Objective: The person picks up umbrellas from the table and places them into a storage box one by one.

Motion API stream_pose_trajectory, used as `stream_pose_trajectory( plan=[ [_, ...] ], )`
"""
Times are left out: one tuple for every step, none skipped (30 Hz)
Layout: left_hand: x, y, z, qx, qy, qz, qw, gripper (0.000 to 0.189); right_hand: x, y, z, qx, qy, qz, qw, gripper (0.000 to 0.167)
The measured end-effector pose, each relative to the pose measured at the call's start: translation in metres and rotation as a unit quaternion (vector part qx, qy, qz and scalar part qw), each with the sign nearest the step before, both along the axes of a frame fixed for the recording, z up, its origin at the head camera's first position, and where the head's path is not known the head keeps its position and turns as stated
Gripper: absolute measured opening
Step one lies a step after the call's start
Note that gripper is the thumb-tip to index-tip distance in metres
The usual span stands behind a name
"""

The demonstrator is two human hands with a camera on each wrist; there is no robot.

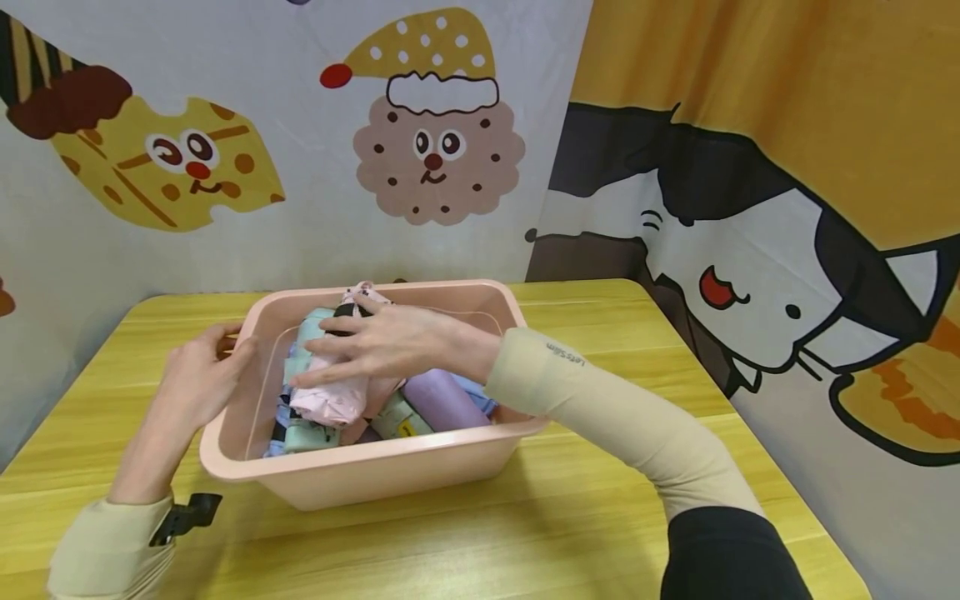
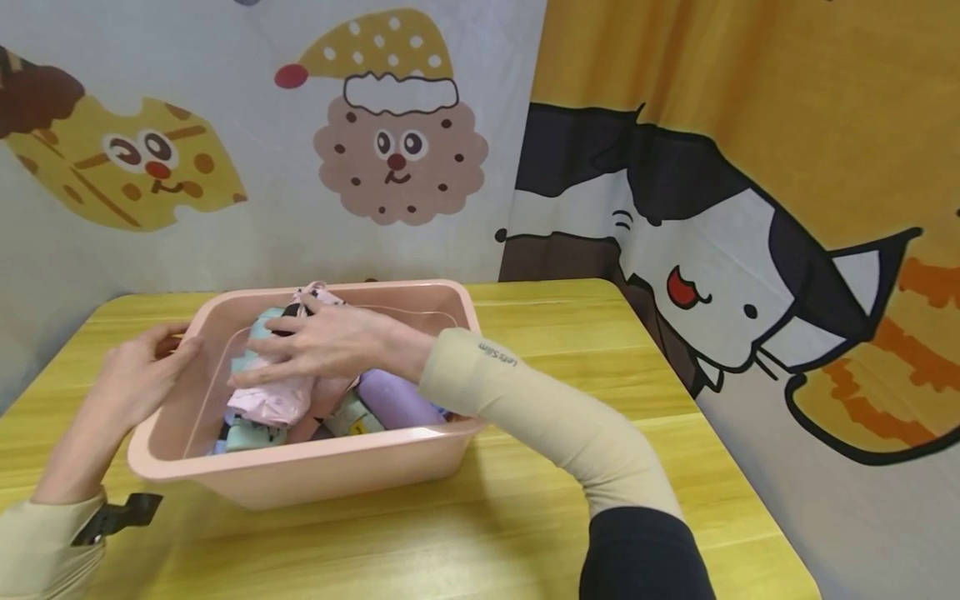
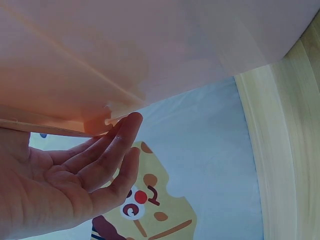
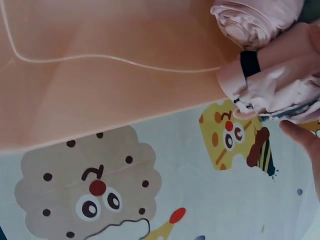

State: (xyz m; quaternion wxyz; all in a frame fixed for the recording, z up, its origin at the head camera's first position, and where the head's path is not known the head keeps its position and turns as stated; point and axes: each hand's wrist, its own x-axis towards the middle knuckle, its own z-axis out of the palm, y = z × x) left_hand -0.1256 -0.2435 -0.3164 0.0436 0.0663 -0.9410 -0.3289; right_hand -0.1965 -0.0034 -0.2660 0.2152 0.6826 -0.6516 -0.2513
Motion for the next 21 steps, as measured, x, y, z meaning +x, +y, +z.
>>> stream_pose_trajectory(
  plan=[
    [0.000,0.000,0.000,0.000,0.000,0.001,1.0000,0.065,0.001,0.001,0.002,0.007,-0.007,-0.008,0.9999,0.054],
    [0.000,0.001,0.000,-0.002,0.001,0.003,1.0000,0.065,0.002,0.001,0.003,0.015,-0.013,-0.015,0.9997,0.055],
    [0.000,0.002,0.000,-0.002,0.001,0.004,1.0000,0.064,0.003,0.002,0.005,0.022,-0.020,-0.022,0.9993,0.056],
    [0.000,0.002,0.000,-0.002,0.001,0.005,1.0000,0.064,0.004,0.002,0.007,0.031,-0.025,-0.031,0.9987,0.057],
    [0.000,0.002,0.000,-0.001,0.002,0.004,1.0000,0.064,0.004,0.003,0.009,0.033,-0.025,-0.037,0.9985,0.057],
    [0.000,0.002,0.000,0.000,0.003,0.004,1.0000,0.064,0.005,0.004,0.011,0.037,-0.024,-0.044,0.9981,0.057],
    [0.000,0.002,0.000,0.000,0.004,0.003,1.0000,0.064,0.006,0.005,0.013,0.038,-0.022,-0.049,0.9978,0.056],
    [-0.001,0.002,0.000,0.000,0.005,0.002,1.0000,0.064,0.007,0.007,0.015,0.035,-0.018,-0.051,0.9979,0.055],
    [-0.001,0.002,-0.001,0.002,0.007,0.001,1.0000,0.064,0.007,0.009,0.018,0.033,-0.012,-0.054,0.9979,0.053],
    [-0.001,0.002,-0.001,0.002,0.008,0.000,1.0000,0.064,0.008,0.011,0.020,0.030,-0.008,-0.060,0.9977,0.051],
    [-0.001,0.002,-0.001,0.003,0.009,-0.001,1.0000,0.064,0.009,0.014,0.023,0.026,-0.004,-0.063,0.9977,0.049],
    [-0.002,0.002,-0.001,0.003,0.010,-0.002,0.9999,0.064,0.010,0.016,0.026,0.024,-0.001,-0.068,0.9974,0.048],
    [-0.002,0.002,-0.001,0.004,0.010,-0.002,0.9999,0.064,0.011,0.019,0.029,0.018,-0.003,-0.075,0.9970,0.045],
    [-0.002,0.002,-0.001,0.003,0.010,-0.002,0.9999,0.064,0.012,0.023,0.032,0.010,-0.006,-0.084,0.9964,0.040],
    [-0.002,0.002,-0.001,0.004,0.009,-0.002,0.9999,0.065,0.013,0.027,0.036,0.004,-0.016,-0.098,0.9951,0.038],
    [-0.002,0.002,-0.001,0.004,0.009,-0.002,0.9999,0.065,0.014,0.031,0.040,-0.006,-0.030,-0.112,0.9932,0.038],
    [-0.002,0.003,-0.002,0.005,0.010,-0.002,0.9999,0.065,0.014,0.036,0.043,-0.017,-0.038,-0.127,0.9910,0.035],
    [-0.002,0.003,-0.002,0.005,0.010,-0.001,0.9999,0.065,0.014,0.042,0.047,-0.031,-0.050,-0.144,0.9878,0.030],
    [-0.002,0.003,-0.002,0.006,0.009,-0.001,0.9999,0.064,0.014,0.049,0.050,-0.045,-0.064,-0.164,0.9834,0.027],
    [-0.003,0.003,-0.002,0.007,0.009,0.000,0.9999,0.064,0.013,0.056,0.053,-0.061,-0.073,-0.181,0.9789,0.023],
    [-0.003,0.003,-0.003,0.009,0.008,0.000,0.9999,0.065,0.012,0.064,0.056,-0.076,-0.089,-0.198,0.9732,0.020]
  ],
)
